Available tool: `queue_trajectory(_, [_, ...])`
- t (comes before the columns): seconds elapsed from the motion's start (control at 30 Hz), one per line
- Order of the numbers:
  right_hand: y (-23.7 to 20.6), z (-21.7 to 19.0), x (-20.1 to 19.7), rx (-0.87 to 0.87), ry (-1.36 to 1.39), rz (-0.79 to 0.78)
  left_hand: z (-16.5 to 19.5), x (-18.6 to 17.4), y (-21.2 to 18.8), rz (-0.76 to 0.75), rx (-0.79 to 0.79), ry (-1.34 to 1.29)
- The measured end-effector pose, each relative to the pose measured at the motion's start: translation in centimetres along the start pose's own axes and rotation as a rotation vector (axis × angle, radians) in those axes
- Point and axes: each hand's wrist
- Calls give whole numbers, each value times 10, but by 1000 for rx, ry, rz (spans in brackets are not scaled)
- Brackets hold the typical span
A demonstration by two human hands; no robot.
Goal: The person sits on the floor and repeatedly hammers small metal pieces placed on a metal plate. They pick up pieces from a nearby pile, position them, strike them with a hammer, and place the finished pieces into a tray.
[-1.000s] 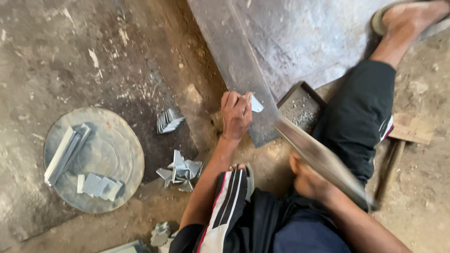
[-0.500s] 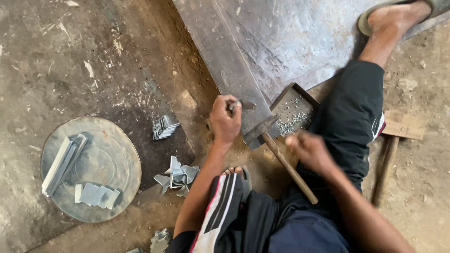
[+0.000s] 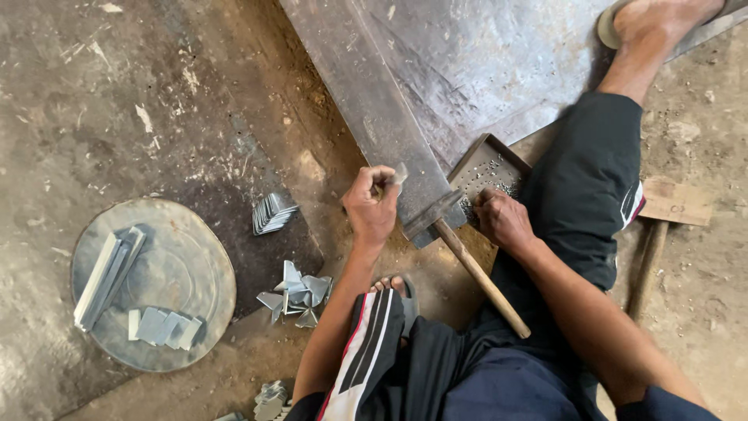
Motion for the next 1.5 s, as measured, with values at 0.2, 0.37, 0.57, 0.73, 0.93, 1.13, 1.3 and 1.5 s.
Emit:
queue_trajectory(0.2, [-1,-15,-12,145,178,185,1,-5,9,-23,363,362])
queue_trajectory(0.37, [-7,-61,-54,143,541,343,-3,-8,12,12,409,416])
queue_trajectory(0.57, [45,-127,-47,-101,376,203,-7,-6,21,-8,438,393])
queue_trajectory(0.73, [78,-144,-22,-62,96,134,-10,-15,28,-54,429,379])
queue_trajectory(0.93, [40,-130,-40,118,446,239,-10,-18,27,-55,411,282])
queue_trajectory(1.13, [-55,-115,-42,321,493,-102,-7,-11,19,-56,409,255])
queue_trajectory(1.3, [-76,-101,-36,268,440,-58,-5,-4,14,-50,465,299])
queue_trajectory(1.5, [-63,-110,-42,440,469,-174,-14,2,13,-23,488,347])
Point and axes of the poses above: each hand's wrist, its own y-axis towards the middle knuckle, its own x-axis out of the palm, z = x × y
